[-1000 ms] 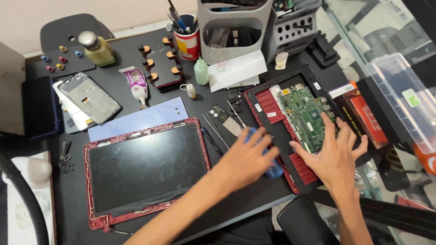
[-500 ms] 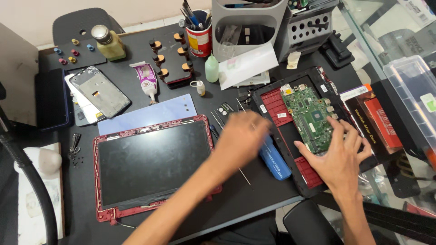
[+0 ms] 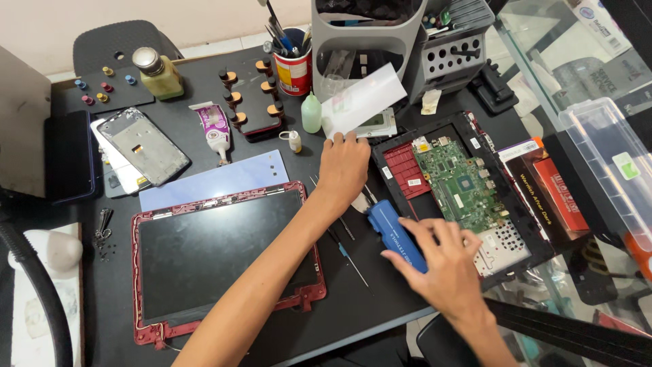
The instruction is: The person places a screen into a red laptop chassis and uses a screwdriver to secure it. They then flip the laptop over to access the back, remove a small metal bracket, and continue using the screwdriver to fasten screws around the screen's perimeter.
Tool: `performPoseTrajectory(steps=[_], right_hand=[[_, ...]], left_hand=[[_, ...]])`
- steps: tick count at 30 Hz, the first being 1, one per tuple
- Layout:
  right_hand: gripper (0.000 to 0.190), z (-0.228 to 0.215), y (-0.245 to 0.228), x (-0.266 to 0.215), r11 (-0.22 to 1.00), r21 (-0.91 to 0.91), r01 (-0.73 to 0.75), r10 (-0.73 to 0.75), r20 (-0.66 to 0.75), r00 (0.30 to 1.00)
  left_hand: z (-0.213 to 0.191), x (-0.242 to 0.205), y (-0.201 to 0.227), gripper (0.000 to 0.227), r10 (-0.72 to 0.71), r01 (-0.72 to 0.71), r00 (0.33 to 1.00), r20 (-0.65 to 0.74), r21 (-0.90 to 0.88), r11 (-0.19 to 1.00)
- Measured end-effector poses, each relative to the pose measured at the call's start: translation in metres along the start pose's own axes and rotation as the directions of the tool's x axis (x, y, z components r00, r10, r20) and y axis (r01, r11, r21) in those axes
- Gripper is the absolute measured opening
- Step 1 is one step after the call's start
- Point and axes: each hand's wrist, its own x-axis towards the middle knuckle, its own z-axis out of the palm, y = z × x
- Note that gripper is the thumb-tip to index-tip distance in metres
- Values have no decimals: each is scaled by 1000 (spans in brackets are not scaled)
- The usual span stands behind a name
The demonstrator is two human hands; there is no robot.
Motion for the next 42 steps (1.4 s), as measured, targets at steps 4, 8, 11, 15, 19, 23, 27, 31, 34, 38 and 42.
performPoseTrajectory(steps=[4, 8, 11, 15, 19, 23, 27, 31, 34, 38, 42], right_hand=[[62, 8, -12, -1, 999, 23, -47, 46, 34, 998], [64, 12, -14, -2, 997, 40, -66, 66, 17, 998], [61, 11, -15, -4, 998, 9, -65, 65, 18, 998], [53, 8, -14, -4, 994, -17, -111, 111, 41, 993], [61, 7, -16, -5, 997, -21, -74, 75, 35, 997], [62, 11, -17, -4, 997, -10, -79, 79, 38, 996], [62, 12, -16, -3, 997, 12, -73, 72, 26, 997], [64, 10, -17, 1, 997, 37, -73, 72, 41, 997], [62, 6, -18, 2, 996, 82, -20, 23, -28, 999], [42, 2, -22, -1, 931, 364, 7, 43, -129, 991], [33, 13, -31, 0, 510, 832, -218, 107, 191, 976]], left_hand=[[7, 8, -4, 10, -42, 43, 999, 20, -63, 997], [11, 14, -11, 15, -15, 20, 999, 52, -100, 995], [13, 18, -13, 27, -10, 22, 997, 79, -147, 989], [12, 22, -18, 28, -47, 81, 983, 177, -192, 978], [8, 20, -19, 35, -74, 120, 976, 204, -221, 968], [4, 18, -20, 40, -85, 111, 991, 108, -266, 958], [-10, 18, -21, 36, -118, 139, 990, 77, -372, 918], [-38, 10, -16, 33, -19, -15, 997, -75, -435, 900], [-68, -14, -7, 34, 109, -150, 987, -118, -429, 891], [-111, -59, 3, 33, 339, -370, 929, -147, -397, 840], [-141, -109, 5, 30, 404, -396, 912, -76, -429, 812]])
